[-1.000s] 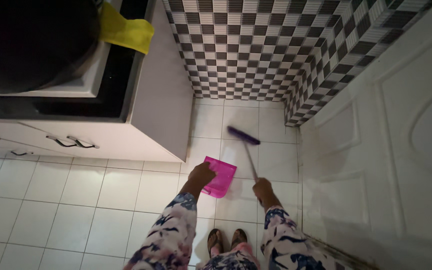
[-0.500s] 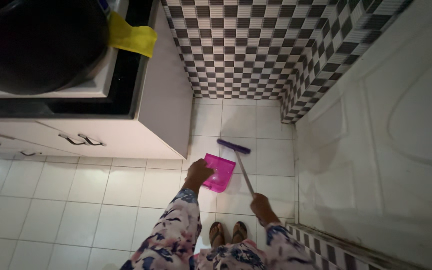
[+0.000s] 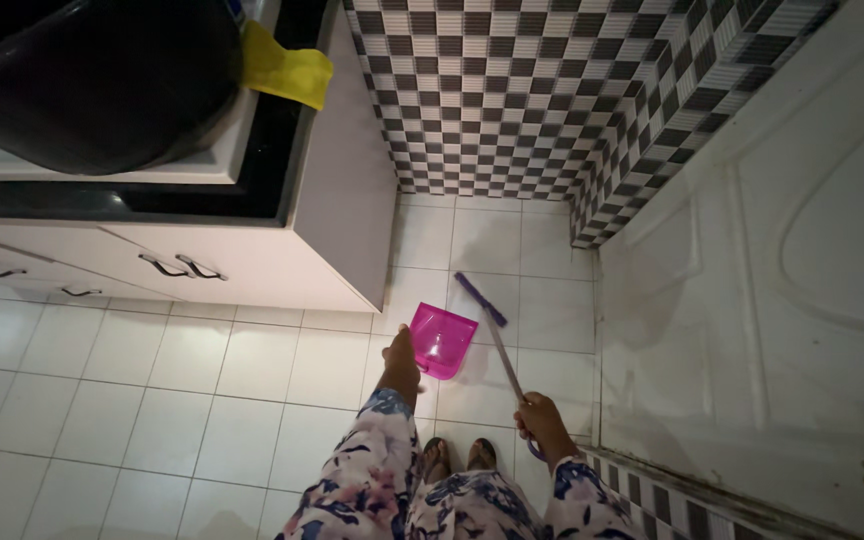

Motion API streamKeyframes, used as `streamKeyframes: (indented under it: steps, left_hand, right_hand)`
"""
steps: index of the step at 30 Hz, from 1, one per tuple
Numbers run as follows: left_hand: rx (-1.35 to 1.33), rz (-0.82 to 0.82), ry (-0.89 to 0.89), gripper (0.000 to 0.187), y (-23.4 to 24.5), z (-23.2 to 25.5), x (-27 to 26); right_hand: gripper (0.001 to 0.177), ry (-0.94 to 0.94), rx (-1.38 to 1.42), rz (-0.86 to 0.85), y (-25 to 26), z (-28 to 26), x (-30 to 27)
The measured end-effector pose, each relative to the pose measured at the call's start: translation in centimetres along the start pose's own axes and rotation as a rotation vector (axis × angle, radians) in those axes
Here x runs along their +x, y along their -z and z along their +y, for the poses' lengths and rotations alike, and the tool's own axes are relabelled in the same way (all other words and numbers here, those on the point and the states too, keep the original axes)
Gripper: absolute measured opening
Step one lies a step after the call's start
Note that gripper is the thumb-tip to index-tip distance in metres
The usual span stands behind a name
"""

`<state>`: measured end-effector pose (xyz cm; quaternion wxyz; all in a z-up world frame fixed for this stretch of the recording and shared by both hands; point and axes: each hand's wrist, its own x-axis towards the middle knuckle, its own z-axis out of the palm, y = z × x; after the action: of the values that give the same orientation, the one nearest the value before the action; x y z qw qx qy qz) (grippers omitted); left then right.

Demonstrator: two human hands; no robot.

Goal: The person sweeps the bathroom floor by hand using a small handheld broom and a dustpan, gathering debris into the dustpan and moving a large bucket aside to reach the corners.

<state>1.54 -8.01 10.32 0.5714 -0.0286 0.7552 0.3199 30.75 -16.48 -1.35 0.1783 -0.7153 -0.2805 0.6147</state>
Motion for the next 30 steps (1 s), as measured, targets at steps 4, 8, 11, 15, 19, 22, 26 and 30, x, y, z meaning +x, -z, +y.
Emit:
streamKeyframes:
  steps: [4,8,11,15,19,22,26,30]
  left_hand:
    - [0.452,0.229,-0.202,0.077,-0.8,0.9,-2.0]
    - [1.007,0.091,-0.507,0.057,-1.5,0.9,-1.0]
    - [0.989,-0.014,-0.702,0.049,-1.8,0.7,3.2]
    - [1.094,-0.053,-0.818,0.043,-2.6,1.3,7.7]
    - [1.103,-0.095,-0.83,0.044,-2.1,2.9,8.3]
    - [1.186,-0.171,-0.902,0.044,-1.8,4.2,8.8]
    - [1.268,-0.272,-0.939,0.042,-1.0,5.1,10.2]
    - [1.275,-0.366,-1.108,0.038,-0.4,5.6,12.6]
  right_hand:
    - [0.02,-0.024,0.001,0.039,0.6,0.3,-0.2]
    - [0.019,-0.038,0.065,0.039,0.8,0.0,0.1]
    - [0.018,-0.029,0.092,0.053,0.9,-0.3,0.7]
    - [0.019,0.025,0.017,0.061,0.5,-0.4,1.5]
    - [0.022,0.013,0.086,0.102,-0.9,-1.2,2.0]
    - [0.014,0.055,0.14,0.118,-2.4,-1.8,2.5]
    - [0.006,-0.036,0.212,0.158,-6.2,-1.9,3.2]
    - [0.015,-0.154,0.087,0.226,-11.8,-0.4,2.4]
